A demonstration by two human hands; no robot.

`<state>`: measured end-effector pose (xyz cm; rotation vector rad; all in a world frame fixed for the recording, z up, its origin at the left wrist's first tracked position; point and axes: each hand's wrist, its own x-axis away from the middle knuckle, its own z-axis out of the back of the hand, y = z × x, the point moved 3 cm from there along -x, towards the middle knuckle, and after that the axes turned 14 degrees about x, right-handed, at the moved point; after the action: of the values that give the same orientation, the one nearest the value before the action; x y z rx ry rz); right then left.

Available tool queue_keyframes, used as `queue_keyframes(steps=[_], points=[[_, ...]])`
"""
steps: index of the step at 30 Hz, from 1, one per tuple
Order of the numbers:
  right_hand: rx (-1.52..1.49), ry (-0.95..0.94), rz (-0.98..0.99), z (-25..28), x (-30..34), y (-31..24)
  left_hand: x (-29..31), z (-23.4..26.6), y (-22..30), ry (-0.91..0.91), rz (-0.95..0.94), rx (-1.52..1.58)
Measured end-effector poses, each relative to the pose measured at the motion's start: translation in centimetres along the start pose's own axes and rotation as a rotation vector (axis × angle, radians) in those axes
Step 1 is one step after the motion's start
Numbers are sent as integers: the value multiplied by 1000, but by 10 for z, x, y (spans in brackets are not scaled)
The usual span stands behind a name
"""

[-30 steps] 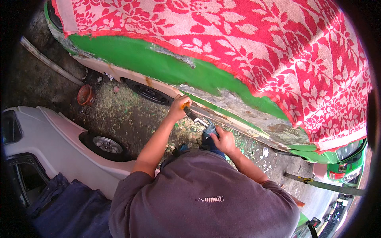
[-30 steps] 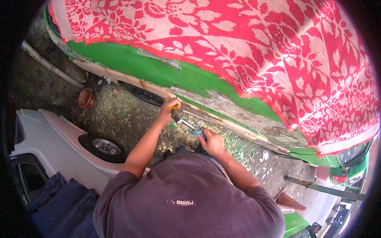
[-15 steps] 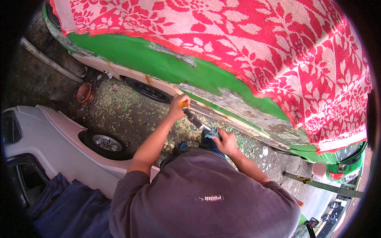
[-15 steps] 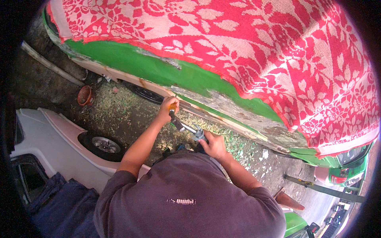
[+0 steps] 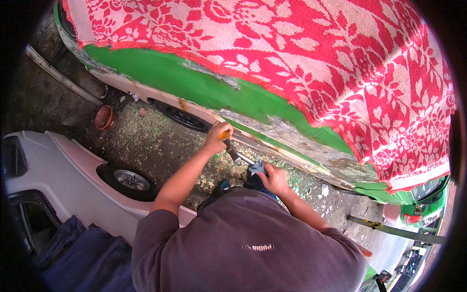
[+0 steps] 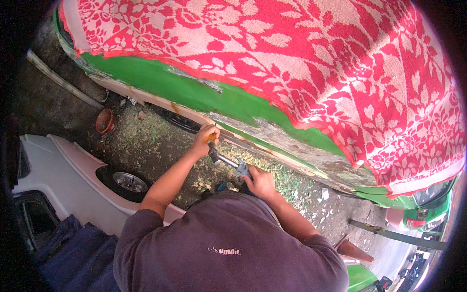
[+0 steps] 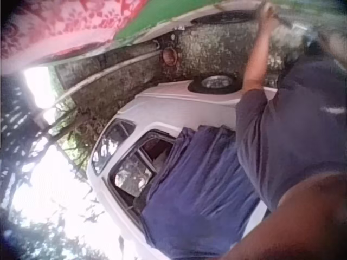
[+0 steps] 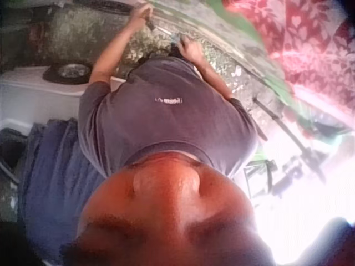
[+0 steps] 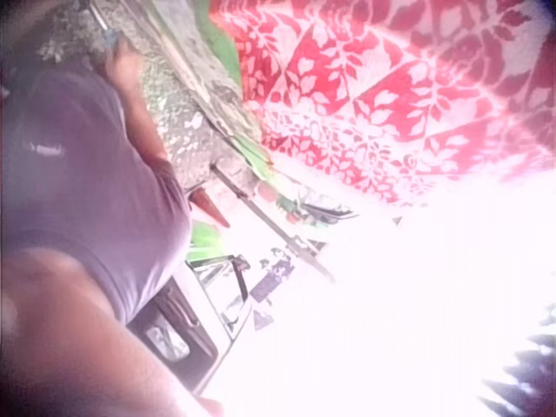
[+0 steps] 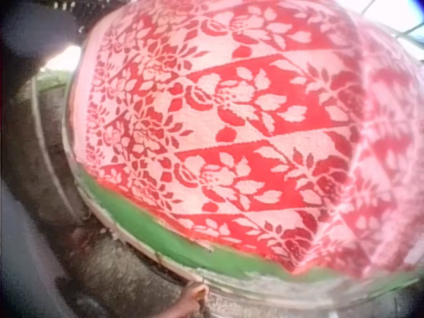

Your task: The person uses a hammer and a chisel-like tool to repeatedly strike and scrape a green car panel. The person works along the side of the vehicle, removing material and shaping the surface.

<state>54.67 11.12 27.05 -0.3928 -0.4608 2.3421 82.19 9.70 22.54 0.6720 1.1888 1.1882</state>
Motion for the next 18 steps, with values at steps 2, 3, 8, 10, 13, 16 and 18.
queue_keyframes(steps=[2, 3, 8, 10, 13, 16, 18], points=[[20, -29, 1, -7, -3, -5, -2, -1, 2, 0, 32, 24], [-9, -28, -33, -5, 0, -8, -3, -5, 8, 37, -62, -26], [-18, -43, -4, 4, 1, -8, 5, -10, -6, 104, -7, -81], [104, -119, -69, -5, -2, 1, 4, -9, -4, 133, -19, -76], [30, -49, -49, 13, 2, -5, 5, -13, 0, 173, -63, -52], [32, -49, -43, 11, 5, -4, 9, -12, -2, 165, 36, -11], [62, -62, -43, 0, 6, -2, 7, -16, -5, 128, 167, 173]])
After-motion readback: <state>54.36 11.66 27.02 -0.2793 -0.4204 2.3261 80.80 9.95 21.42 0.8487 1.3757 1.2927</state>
